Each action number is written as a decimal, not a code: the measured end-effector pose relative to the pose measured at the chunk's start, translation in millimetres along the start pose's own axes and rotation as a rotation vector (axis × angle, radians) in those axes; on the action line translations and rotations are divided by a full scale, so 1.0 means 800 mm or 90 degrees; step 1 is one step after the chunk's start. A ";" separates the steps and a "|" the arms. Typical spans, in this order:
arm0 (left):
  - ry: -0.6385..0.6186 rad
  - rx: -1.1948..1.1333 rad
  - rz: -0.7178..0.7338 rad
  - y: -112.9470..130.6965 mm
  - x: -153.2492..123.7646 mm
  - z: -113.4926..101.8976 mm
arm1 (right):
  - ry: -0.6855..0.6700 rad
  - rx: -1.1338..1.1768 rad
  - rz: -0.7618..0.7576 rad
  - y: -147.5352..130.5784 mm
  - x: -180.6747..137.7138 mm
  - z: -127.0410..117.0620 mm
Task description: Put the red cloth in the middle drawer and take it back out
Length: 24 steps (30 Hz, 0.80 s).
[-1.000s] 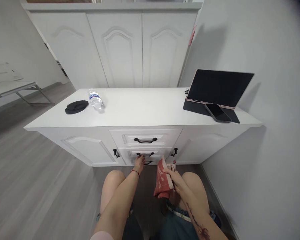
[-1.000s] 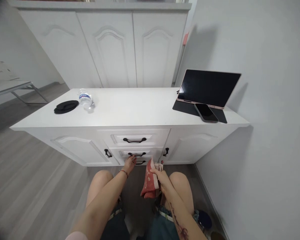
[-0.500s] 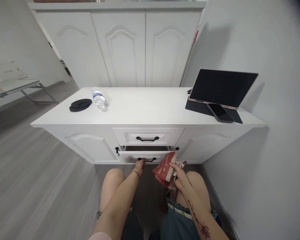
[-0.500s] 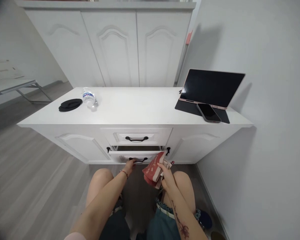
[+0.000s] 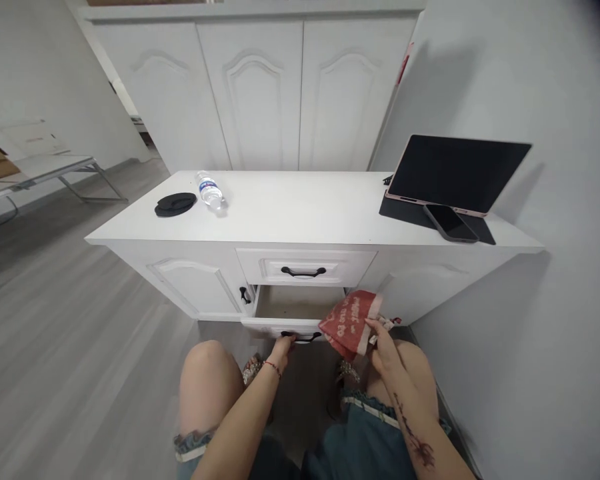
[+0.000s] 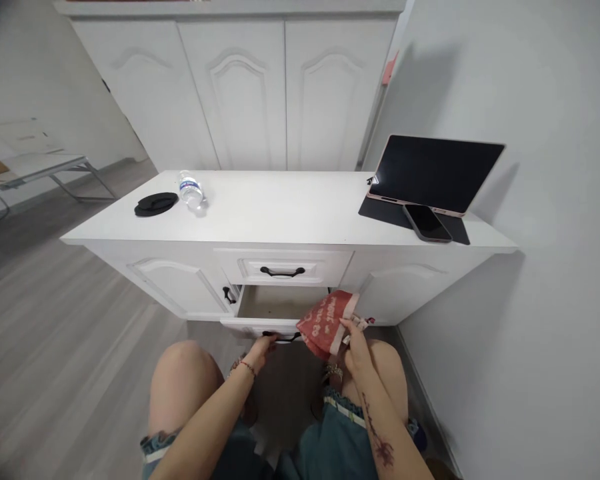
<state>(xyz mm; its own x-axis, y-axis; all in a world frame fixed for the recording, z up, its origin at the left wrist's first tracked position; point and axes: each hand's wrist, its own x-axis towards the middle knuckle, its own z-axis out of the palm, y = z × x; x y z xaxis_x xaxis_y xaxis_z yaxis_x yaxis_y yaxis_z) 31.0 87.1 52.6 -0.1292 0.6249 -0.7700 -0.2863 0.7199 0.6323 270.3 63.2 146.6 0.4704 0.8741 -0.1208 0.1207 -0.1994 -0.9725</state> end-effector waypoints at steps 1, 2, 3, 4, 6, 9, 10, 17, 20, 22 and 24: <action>0.001 -0.002 0.003 -0.006 -0.003 -0.003 | 0.009 0.006 -0.002 0.001 0.001 -0.001; 0.002 -0.003 0.006 -0.012 -0.005 -0.005 | 0.019 0.012 -0.005 0.002 0.003 -0.002; 0.003 -0.005 0.008 -0.018 -0.008 -0.008 | 0.028 0.019 -0.008 0.003 0.004 -0.004; 0.005 -0.007 0.009 -0.023 -0.010 -0.011 | 0.040 0.030 -0.009 0.003 0.005 -0.005; 0.008 -0.011 0.010 -0.033 -0.016 -0.016 | 0.066 0.027 -0.029 0.002 0.008 -0.008; 0.007 -0.015 0.013 -0.045 -0.026 -0.023 | 0.030 -0.164 -0.180 -0.003 0.010 -0.004; 0.005 -0.016 0.016 -0.048 -0.029 -0.025 | -0.021 -0.278 -0.256 -0.005 0.012 0.001; -0.004 -0.023 0.021 -0.069 -0.050 -0.041 | -0.386 -0.869 -0.261 0.010 0.022 0.075; -0.009 -0.029 0.022 -0.076 -0.058 -0.047 | -0.431 -0.870 -0.183 0.031 0.026 0.097; -0.011 -0.035 0.028 -0.080 -0.061 -0.049 | -0.445 -0.844 -0.139 0.043 0.028 0.106; -0.012 -0.041 0.032 -0.082 -0.063 -0.051 | -0.459 -0.794 -0.095 0.054 0.028 0.113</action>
<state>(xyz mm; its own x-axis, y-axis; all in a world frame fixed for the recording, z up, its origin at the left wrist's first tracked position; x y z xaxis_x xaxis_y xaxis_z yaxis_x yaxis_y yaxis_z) 17.5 -3.9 46.2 -0.1269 0.6661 -0.7350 -0.3408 0.6666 0.6630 206.6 114.4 84.1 -0.1025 0.8746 -0.4740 0.9739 -0.0088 -0.2270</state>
